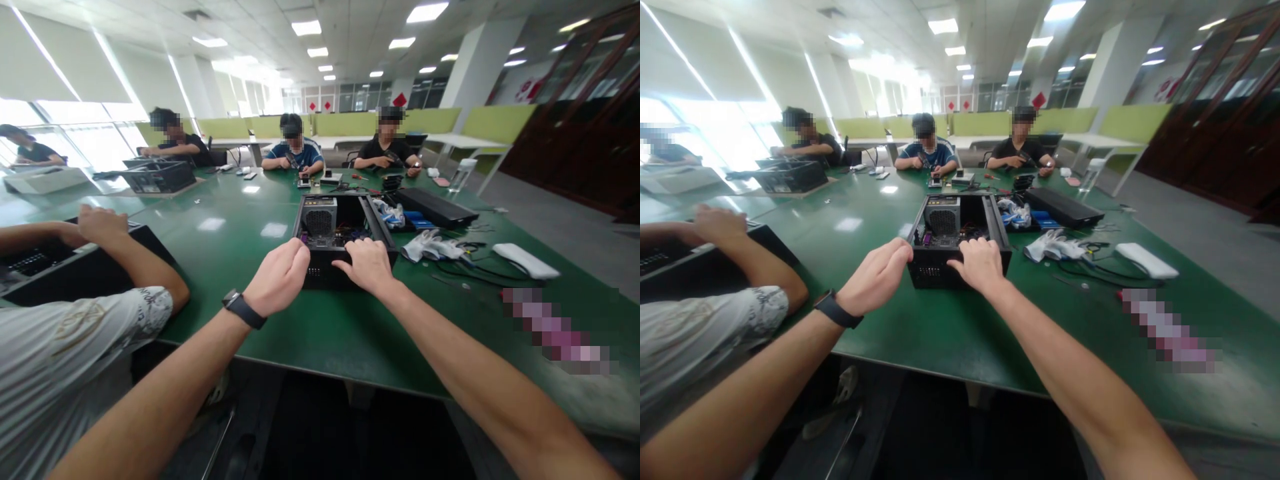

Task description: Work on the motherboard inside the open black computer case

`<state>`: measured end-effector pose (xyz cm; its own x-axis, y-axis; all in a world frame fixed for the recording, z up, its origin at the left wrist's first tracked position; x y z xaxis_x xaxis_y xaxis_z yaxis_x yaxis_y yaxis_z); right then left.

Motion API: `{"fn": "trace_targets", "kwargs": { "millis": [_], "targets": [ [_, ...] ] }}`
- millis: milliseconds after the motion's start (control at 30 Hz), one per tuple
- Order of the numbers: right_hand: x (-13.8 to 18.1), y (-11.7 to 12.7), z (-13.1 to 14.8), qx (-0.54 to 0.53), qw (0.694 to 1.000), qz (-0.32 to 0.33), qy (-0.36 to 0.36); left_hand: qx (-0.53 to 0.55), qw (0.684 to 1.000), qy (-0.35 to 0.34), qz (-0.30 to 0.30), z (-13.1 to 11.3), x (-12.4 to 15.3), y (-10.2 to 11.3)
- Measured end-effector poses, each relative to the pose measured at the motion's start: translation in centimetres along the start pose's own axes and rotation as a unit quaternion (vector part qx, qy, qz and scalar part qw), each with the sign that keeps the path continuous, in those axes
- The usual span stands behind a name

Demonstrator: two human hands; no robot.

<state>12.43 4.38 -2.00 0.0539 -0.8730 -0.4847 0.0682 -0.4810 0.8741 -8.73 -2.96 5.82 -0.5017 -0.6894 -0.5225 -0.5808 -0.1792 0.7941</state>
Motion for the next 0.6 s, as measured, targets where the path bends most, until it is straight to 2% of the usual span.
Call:
{"fn": "trace_targets", "kwargs": {
  "millis": [133, 233, 300, 467, 600],
  "targets": [
    [6.6, 3.7, -0.7, -0.019, 1.0, -0.006, 0.014, -0.073, 0.995, -0.048, 0.055, -1.5, -2.1, -0.1],
    [11.1, 6.3, -1.3, -0.035, 0.999, 0.001, 0.024, -0.112, 0.984, -0.062, 0.122, -2.0, -3.5, -1.7],
    [13.7, 7.7, -1.7, -0.057, 0.998, 0.009, 0.027, -0.134, 0.968, -0.086, 0.194, -1.9, -4.1, -3.2],
    [18.3, 10.1, -2.2, -0.114, 0.993, 0.029, 0.026, -0.168, 0.921, -0.092, 0.338, -1.9, -4.7, -6.9],
    [20.5, 11.3, -2.4, -0.143, 0.989, 0.031, 0.024, -0.186, 0.881, -0.124, 0.416, -2.3, -5.1, -8.8]
  ]
}}
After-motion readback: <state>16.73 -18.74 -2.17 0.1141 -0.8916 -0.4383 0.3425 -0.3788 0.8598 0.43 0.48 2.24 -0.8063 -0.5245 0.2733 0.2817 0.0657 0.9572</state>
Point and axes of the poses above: each hand's wrist, its own x-axis away from the middle knuckle, its own y-axis out of the back of the hand, z = x × y, the point moved 1 cm from there along -x, towards the middle knuckle, and after that the axes turned 15 degrees about -y, right-handed, at the moved point
